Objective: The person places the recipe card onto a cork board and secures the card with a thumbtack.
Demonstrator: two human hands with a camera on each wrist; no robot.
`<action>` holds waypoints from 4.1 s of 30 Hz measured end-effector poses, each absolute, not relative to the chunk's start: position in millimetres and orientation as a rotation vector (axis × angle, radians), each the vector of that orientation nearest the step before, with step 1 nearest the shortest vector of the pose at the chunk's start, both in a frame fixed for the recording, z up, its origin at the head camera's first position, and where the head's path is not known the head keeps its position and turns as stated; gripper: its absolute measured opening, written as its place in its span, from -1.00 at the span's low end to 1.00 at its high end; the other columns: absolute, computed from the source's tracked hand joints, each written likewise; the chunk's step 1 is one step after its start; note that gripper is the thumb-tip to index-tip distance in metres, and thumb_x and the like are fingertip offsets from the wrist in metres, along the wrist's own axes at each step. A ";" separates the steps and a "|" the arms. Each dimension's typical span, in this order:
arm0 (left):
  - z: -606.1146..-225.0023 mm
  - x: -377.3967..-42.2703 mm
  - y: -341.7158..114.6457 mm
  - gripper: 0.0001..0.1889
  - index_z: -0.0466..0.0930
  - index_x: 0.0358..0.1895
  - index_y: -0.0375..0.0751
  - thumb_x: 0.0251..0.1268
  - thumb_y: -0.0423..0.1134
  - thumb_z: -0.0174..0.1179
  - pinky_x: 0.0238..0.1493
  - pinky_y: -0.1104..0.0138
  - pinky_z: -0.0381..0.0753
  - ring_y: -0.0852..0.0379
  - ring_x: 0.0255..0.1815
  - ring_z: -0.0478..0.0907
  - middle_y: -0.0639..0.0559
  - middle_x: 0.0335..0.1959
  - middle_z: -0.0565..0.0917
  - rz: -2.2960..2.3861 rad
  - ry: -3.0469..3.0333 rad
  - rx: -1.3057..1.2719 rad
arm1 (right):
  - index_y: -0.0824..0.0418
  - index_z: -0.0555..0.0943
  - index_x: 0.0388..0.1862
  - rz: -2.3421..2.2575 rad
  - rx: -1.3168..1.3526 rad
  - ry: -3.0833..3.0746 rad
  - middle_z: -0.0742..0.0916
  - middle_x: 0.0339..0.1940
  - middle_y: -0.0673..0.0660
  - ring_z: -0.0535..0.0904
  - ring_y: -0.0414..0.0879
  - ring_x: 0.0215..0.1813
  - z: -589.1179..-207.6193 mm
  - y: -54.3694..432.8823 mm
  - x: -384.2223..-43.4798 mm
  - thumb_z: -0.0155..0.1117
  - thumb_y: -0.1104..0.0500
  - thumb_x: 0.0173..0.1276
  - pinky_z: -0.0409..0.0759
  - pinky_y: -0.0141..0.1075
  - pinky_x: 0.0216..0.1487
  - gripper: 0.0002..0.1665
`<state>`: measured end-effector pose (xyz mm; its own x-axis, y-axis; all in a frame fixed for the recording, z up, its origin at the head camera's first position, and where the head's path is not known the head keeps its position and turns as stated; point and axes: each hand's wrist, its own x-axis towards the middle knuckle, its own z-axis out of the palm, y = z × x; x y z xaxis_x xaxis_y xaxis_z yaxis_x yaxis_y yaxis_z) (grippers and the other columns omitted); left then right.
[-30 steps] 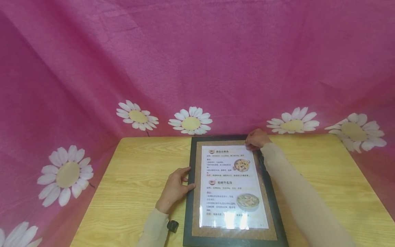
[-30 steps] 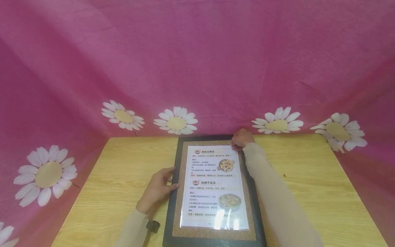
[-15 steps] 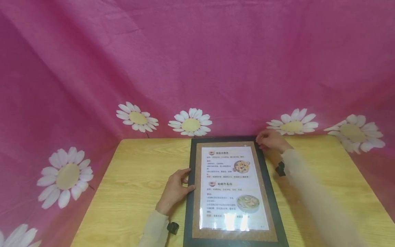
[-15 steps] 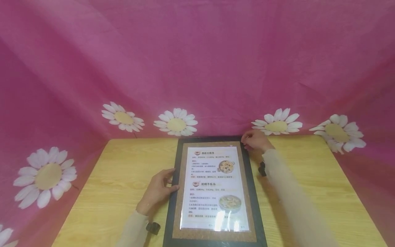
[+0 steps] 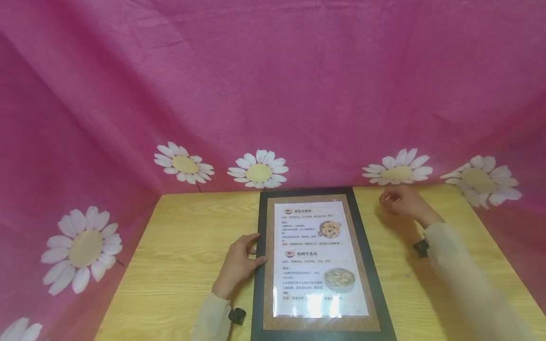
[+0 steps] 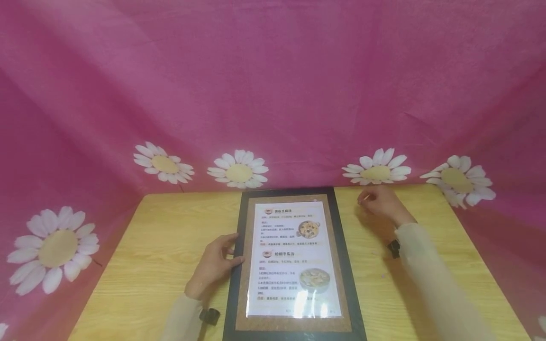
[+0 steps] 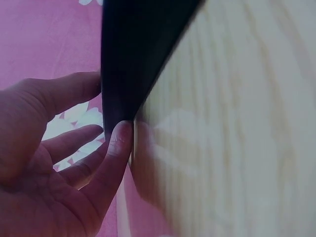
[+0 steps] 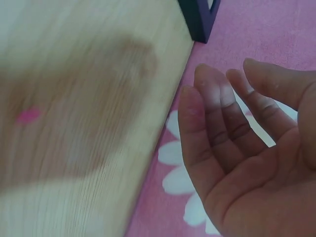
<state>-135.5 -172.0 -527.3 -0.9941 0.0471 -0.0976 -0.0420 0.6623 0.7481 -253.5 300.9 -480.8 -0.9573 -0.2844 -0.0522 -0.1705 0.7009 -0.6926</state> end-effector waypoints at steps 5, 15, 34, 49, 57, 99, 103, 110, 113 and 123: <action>-526.8 -137.0 -172.1 -0.29 0.53 0.42 -0.17 0.16 -0.26 0.55 -0.08 0.27 0.64 0.07 -0.04 0.63 -0.15 0.30 0.64 1.250 2.760 -0.022 | 0.42 0.71 -0.09 -0.939 -0.392 2.839 0.82 -0.25 0.32 0.73 -0.03 -0.30 -478.5 313.6 -238.2 0.29 0.26 0.46 0.64 -0.25 -0.28 -0.79; -528.1 -134.9 -171.8 -0.30 0.53 0.41 -0.19 0.15 -0.26 0.55 -0.12 0.30 0.62 0.08 -0.05 0.63 -0.16 0.29 0.65 1.246 2.758 -0.014 | 0.27 0.77 -0.15 -0.732 -0.348 2.910 0.82 -0.23 0.22 0.72 0.03 -0.22 -489.8 339.7 -203.4 0.34 0.18 0.43 0.63 -0.09 -0.17 -0.82; -529.2 -134.4 -172.1 -0.29 0.53 0.40 -0.23 0.14 -0.28 0.56 -0.10 0.26 0.62 0.09 -0.09 0.62 -0.19 0.30 0.66 1.236 2.772 0.011 | 0.24 0.75 -0.18 -0.781 -0.302 2.854 0.83 -0.24 0.17 0.68 -0.03 -0.19 -515.6 347.4 -170.3 0.39 0.23 0.38 0.59 -0.18 -0.18 -0.89; -528.4 -135.4 -171.7 -0.29 0.53 0.40 -0.21 0.14 -0.27 0.56 -0.11 0.26 0.64 0.06 -0.04 0.62 -0.18 0.30 0.65 1.247 2.765 -0.004 | 0.26 0.76 -0.31 -0.789 -0.277 2.859 0.81 -0.32 0.11 0.65 -0.07 -0.22 -520.9 345.5 -170.7 0.40 0.26 0.34 0.60 -0.18 -0.17 -0.93; -527.0 -133.9 -170.8 -0.30 0.53 0.40 -0.20 0.14 -0.26 0.55 -0.10 0.26 0.63 0.07 -0.05 0.62 -0.18 0.30 0.65 1.239 2.769 -0.009 | 0.29 0.74 -0.32 -0.773 -0.208 2.866 0.81 -0.30 0.18 0.64 0.02 -0.21 -518.4 343.3 -168.6 0.39 0.28 0.29 0.59 -0.09 -0.16 -0.93; -528.5 -135.0 -171.2 -0.29 0.52 0.41 -0.17 0.15 -0.25 0.56 -0.11 0.28 0.64 0.07 -0.03 0.63 -0.17 0.34 0.64 1.247 2.760 -0.016 | 0.31 0.73 -0.29 -0.768 -0.215 2.878 0.79 -0.32 0.18 0.62 0.00 -0.24 -521.0 336.9 -165.2 0.38 0.34 0.27 0.59 -0.11 -0.18 -0.95; -528.1 -134.5 -170.8 -0.29 0.52 0.42 -0.17 0.15 -0.25 0.55 -0.11 0.28 0.65 0.07 -0.02 0.63 -0.16 0.34 0.64 1.251 2.755 -0.029 | 0.34 0.75 -0.31 -0.749 -0.237 2.908 0.80 -0.31 0.25 0.67 0.08 -0.23 -520.4 336.7 -165.3 0.36 0.37 0.24 0.64 0.01 -0.15 -0.93; -528.3 -134.2 -171.5 -0.29 0.53 0.41 -0.19 0.15 -0.26 0.55 -0.11 0.28 0.64 0.07 -0.03 0.64 -0.18 0.33 0.65 1.248 2.756 -0.026 | 0.34 0.75 -0.29 -0.745 -0.191 2.917 0.81 -0.26 0.29 0.67 0.17 -0.16 -521.8 336.1 -166.1 0.34 0.37 0.17 0.62 0.07 -0.08 -0.88; -528.0 -134.3 -171.7 -0.29 0.53 0.41 -0.20 0.15 -0.26 0.55 -0.09 0.27 0.63 0.07 -0.04 0.64 -0.19 0.32 0.65 1.244 2.761 -0.009 | 0.32 0.73 -0.31 -0.741 -0.180 2.912 0.79 -0.29 0.23 0.61 0.09 -0.20 -522.0 335.6 -166.0 0.36 0.34 0.18 0.58 -0.03 -0.13 -0.90; -527.6 -134.4 -171.5 -0.29 0.52 0.42 -0.15 0.16 -0.25 0.55 -0.07 0.28 0.63 0.09 -0.03 0.63 -0.14 0.33 0.65 1.240 2.762 -0.040 | 0.41 0.72 -0.13 -0.730 -0.195 2.843 0.79 -0.14 0.37 0.68 0.26 -0.05 -516.5 338.3 -164.3 0.31 0.39 0.15 0.62 0.21 0.02 -0.72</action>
